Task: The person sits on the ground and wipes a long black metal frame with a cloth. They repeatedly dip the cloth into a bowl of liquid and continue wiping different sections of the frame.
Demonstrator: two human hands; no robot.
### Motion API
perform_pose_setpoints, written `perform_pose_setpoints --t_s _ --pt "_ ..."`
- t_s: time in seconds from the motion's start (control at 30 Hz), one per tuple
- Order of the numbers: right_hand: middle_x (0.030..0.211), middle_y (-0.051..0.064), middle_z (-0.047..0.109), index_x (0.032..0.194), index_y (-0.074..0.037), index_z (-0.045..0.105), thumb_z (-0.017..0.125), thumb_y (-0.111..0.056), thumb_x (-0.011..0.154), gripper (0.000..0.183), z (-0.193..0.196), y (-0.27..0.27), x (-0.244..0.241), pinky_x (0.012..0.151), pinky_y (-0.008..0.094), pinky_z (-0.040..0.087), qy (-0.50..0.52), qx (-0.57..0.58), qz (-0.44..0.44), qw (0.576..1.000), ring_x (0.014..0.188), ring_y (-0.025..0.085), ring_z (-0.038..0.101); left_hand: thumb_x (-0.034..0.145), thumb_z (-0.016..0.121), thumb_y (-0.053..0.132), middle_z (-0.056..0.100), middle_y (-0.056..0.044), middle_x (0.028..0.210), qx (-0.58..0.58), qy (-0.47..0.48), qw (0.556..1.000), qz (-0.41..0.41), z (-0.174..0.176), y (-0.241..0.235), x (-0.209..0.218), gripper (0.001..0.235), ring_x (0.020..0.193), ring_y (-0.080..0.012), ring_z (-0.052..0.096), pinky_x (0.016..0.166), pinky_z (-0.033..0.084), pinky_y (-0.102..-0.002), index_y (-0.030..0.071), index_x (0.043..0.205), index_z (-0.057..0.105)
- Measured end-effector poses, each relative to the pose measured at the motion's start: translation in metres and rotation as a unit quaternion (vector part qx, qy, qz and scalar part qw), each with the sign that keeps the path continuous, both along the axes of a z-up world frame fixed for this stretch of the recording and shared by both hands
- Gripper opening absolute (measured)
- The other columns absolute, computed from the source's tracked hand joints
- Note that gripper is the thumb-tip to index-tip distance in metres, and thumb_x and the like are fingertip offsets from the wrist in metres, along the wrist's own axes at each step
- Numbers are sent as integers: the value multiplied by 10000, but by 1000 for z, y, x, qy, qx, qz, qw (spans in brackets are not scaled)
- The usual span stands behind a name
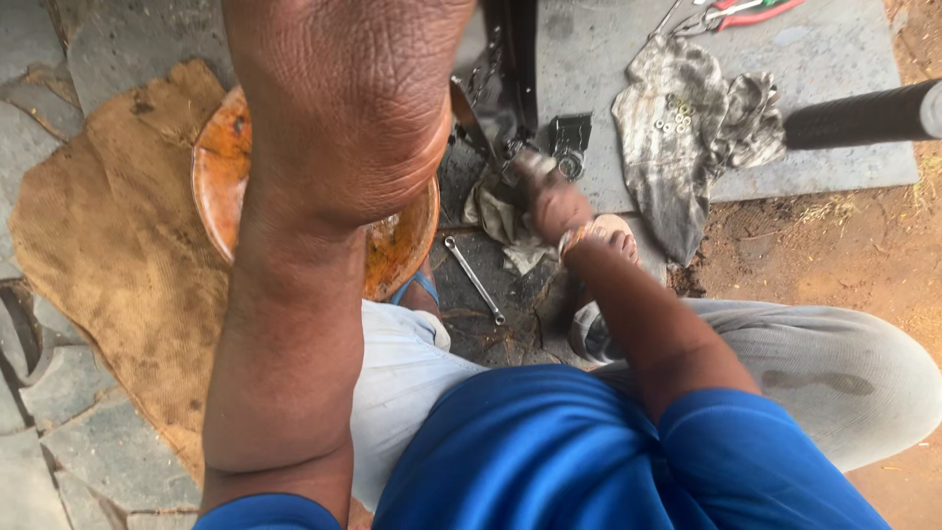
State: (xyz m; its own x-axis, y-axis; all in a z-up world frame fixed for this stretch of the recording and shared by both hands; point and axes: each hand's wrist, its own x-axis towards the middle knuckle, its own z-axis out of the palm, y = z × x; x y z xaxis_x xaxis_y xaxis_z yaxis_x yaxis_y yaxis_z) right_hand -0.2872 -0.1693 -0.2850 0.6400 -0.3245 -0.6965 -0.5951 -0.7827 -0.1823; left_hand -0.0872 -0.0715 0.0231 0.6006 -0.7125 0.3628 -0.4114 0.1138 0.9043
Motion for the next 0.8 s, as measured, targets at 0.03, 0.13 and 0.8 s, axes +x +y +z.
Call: perform_pose_setpoints --t_s 0.03,0.13,0.8 --pt "1268 250 548 1628 -371 147 423 -129 1033 699 1 -7 2 631 350 618 24 -5 -6 1000 849 265 705 1070 649 -7 621 -17 987 6 -4 1000 -8 1 2 -4 132 854 -164 610 750 467 -310 59 1168 706" --pt "1301 232 595 1581 -204 98 457 -196 936 738 -8 -25 14 441 334 576 -174 -126 81 973 790 328 699 1062 648 -14 621 -19 993 13 -23 999 -23 6 0 -8 146 859 -168 609 753 468 -314 60 1174 706" --pt "925 213 747 1050 -3 679 621 -176 921 224 -45 -16 -7 754 427 606 -364 41 -337 867 818 337 745 1009 647 -55 620 -27 1029 -63 60 994 70 -5 1 5 242 892 -194 607 776 473 -341 66 1211 703"
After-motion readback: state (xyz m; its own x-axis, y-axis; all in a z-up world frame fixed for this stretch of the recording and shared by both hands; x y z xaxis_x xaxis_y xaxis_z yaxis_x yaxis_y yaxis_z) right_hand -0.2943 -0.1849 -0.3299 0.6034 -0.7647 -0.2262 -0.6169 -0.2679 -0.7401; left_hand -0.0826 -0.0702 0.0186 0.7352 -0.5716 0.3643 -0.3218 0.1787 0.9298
